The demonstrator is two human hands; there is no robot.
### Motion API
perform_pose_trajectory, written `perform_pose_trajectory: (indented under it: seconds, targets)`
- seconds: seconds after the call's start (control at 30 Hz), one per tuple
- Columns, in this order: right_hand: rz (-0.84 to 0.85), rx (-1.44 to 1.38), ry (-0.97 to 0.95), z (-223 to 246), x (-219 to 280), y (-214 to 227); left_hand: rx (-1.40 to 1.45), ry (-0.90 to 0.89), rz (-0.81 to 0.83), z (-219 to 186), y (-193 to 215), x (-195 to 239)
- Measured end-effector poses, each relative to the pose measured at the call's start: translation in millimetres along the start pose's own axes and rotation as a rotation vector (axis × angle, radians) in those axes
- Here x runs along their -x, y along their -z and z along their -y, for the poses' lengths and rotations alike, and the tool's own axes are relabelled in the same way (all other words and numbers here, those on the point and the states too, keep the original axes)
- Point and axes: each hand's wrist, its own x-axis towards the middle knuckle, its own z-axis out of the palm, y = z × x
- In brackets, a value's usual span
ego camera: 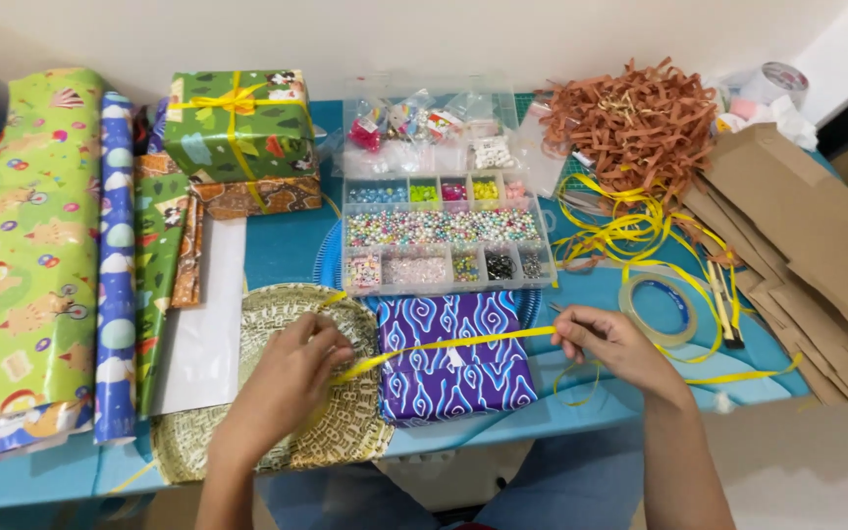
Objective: Tying a yellow decorative ribbon around a small blue patterned gift box on a craft table.
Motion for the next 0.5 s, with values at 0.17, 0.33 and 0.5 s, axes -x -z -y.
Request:
perform_pose_trajectory:
  seconds: [0.17,0.33,0.5]
  targets:
    - [0.078,0.030,0.095,38.4,-6.2,-16.6,-0.264,-0.226,-0.238,-37.4,-38.7,-18.8]
    - [0.105,0.051,0.143,45.4,-9.3,-11.3,-0.156,-0.333,-0.220,-46.9,-43.7,-37.4]
    - [0.116,0.130,0.199,58.9,-11.7,-1.5,0.350,-0.223,0.084,-53.3,0.4,-36.1]
